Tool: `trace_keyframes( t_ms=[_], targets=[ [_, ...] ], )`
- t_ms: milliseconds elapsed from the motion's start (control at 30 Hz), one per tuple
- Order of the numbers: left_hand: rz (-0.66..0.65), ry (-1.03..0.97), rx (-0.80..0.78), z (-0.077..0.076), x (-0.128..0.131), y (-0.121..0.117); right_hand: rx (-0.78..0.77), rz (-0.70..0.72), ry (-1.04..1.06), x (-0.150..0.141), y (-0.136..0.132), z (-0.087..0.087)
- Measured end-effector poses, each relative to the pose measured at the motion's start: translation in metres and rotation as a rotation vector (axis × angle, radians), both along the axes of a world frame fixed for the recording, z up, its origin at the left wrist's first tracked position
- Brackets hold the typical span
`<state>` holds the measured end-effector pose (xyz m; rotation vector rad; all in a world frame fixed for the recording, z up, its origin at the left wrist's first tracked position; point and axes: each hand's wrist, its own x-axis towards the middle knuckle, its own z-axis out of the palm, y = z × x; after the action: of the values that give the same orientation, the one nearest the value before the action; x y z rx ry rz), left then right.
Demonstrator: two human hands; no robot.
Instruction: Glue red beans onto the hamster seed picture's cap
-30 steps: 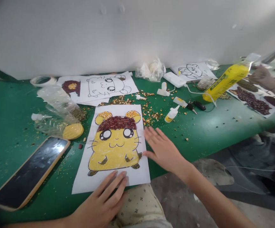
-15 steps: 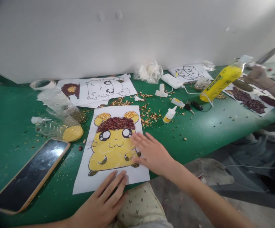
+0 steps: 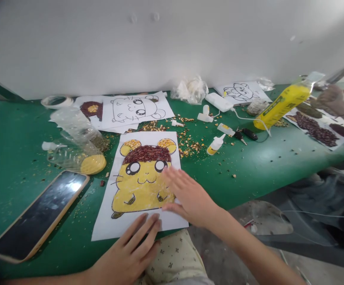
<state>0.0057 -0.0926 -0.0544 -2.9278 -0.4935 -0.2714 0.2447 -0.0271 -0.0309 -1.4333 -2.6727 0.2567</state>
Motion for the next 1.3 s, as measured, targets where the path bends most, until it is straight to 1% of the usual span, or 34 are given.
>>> trace_keyframes(
  t_ms=[33, 67, 133, 167, 200, 267, 300, 333, 400, 433, 467, 500, 567, 600, 633, 700, 733, 767, 800, 833, 867, 900, 933, 1000, 1033, 1067, 1133, 1167, 1200, 1267, 1300],
  targets=[
    [0.003, -0.003, 0.002, 0.000, 0.000, 0.000, -0.007, 0.030, -0.002, 0.000, 0.000, 0.000],
    [0.003, -0.001, 0.005, 0.001, 0.000, 0.001, 0.012, -0.019, -0.010, 0.000, -0.001, 0.001],
    [-0.012, 0.018, 0.012, 0.003, -0.001, 0.002, 0.091, -0.230, -0.024, 0.001, -0.002, 0.001],
    [-0.021, 0.022, 0.017, 0.004, -0.001, 0.003, 0.110, -0.270, -0.021, 0.002, -0.003, 0.002],
    [-0.027, 0.024, 0.020, 0.004, -0.001, 0.004, 0.098, -0.219, -0.013, 0.002, -0.003, 0.002],
    [-0.030, 0.015, 0.028, 0.005, -0.001, 0.005, 0.022, 0.019, 0.002, 0.003, -0.005, 0.001],
    [-0.027, 0.013, 0.031, 0.004, -0.001, 0.005, 0.005, 0.072, 0.002, 0.003, -0.005, 0.001],
    [-0.022, 0.012, 0.034, 0.004, -0.001, 0.005, 0.017, 0.031, -0.006, 0.003, -0.005, 0.000],
    [-0.018, 0.014, 0.036, 0.002, -0.001, 0.003, 0.105, -0.234, -0.028, 0.001, -0.004, 0.000],
    [-0.018, 0.014, 0.032, 0.000, -0.001, 0.002, 0.139, -0.337, -0.031, 0.000, -0.004, 0.001],
    [-0.016, 0.012, 0.025, -0.001, -0.001, 0.002, 0.141, -0.343, -0.026, -0.002, -0.004, 0.002],
    [-0.012, 0.007, 0.019, -0.001, -0.001, 0.001, 0.108, -0.253, -0.017, -0.005, -0.005, 0.003],
    [0.000, 0.000, 0.011, -0.001, 0.000, 0.001, 0.006, 0.011, 0.000, -0.010, -0.005, 0.005],
    [0.002, 0.002, 0.011, -0.001, 0.000, 0.001, -0.020, 0.048, -0.005, -0.012, -0.004, 0.005],
    [-0.002, 0.010, 0.015, 0.000, -0.001, 0.001, -0.018, -0.015, -0.020, -0.013, -0.004, 0.005],
    [-0.018, 0.033, 0.023, 0.002, -0.001, 0.002, 0.053, -0.306, -0.058, -0.016, -0.002, 0.005],
    [-0.022, 0.038, 0.024, 0.002, -0.001, 0.002, 0.084, -0.396, -0.063, -0.017, -0.001, 0.005],
    [-0.018, 0.034, 0.022, 0.002, -0.001, 0.002, 0.086, -0.381, -0.056, -0.018, 0.000, 0.006],
    [-0.008, 0.025, 0.018, 0.002, -0.001, 0.002, 0.059, -0.276, -0.040, -0.020, 0.001, 0.006],
    [0.000, 0.013, 0.014, 0.001, 0.000, 0.001, 0.017, -0.139, -0.019, -0.022, 0.002, 0.006],
    [0.004, 0.007, 0.011, 0.000, 0.000, 0.001, -0.019, -0.043, -0.006, -0.024, 0.002, 0.006],
    [0.006, 0.005, 0.013, 0.000, 0.000, 0.001, -0.030, -0.038, -0.006, -0.026, 0.003, 0.006],
    [0.002, 0.004, 0.021, -0.001, 0.000, 0.000, -0.013, -0.125, -0.017, -0.027, 0.003, 0.006],
    [-0.012, 0.009, 0.031, -0.001, 0.000, 0.000, 0.062, -0.368, -0.037, -0.029, 0.003, 0.006],
    [-0.016, 0.004, 0.032, -0.001, 0.000, 0.001, 0.080, -0.393, -0.031, -0.031, 0.002, 0.006],
    [-0.012, -0.002, 0.030, -0.001, 0.000, 0.001, 0.073, -0.330, -0.017, -0.032, 0.001, 0.007],
    [-0.002, -0.018, 0.026, -0.001, 0.000, 0.001, 0.014, -0.121, 0.010, -0.037, -0.001, 0.009],
    [-0.003, -0.019, 0.028, -0.001, 0.000, 0.001, -0.006, -0.089, 0.005, -0.039, -0.002, 0.010],
    [-0.007, -0.016, 0.031, -0.002, 0.000, 0.001, -0.007, -0.133, -0.010, -0.042, -0.003, 0.011],
    [-0.011, -0.014, 0.035, -0.004, 0.000, 0.000, 0.043, -0.321, -0.033, -0.049, -0.004, 0.012],
    [-0.007, -0.018, 0.034, -0.005, 0.000, -0.001, 0.064, -0.351, -0.025, -0.053, -0.004, 0.013]
  ],
)
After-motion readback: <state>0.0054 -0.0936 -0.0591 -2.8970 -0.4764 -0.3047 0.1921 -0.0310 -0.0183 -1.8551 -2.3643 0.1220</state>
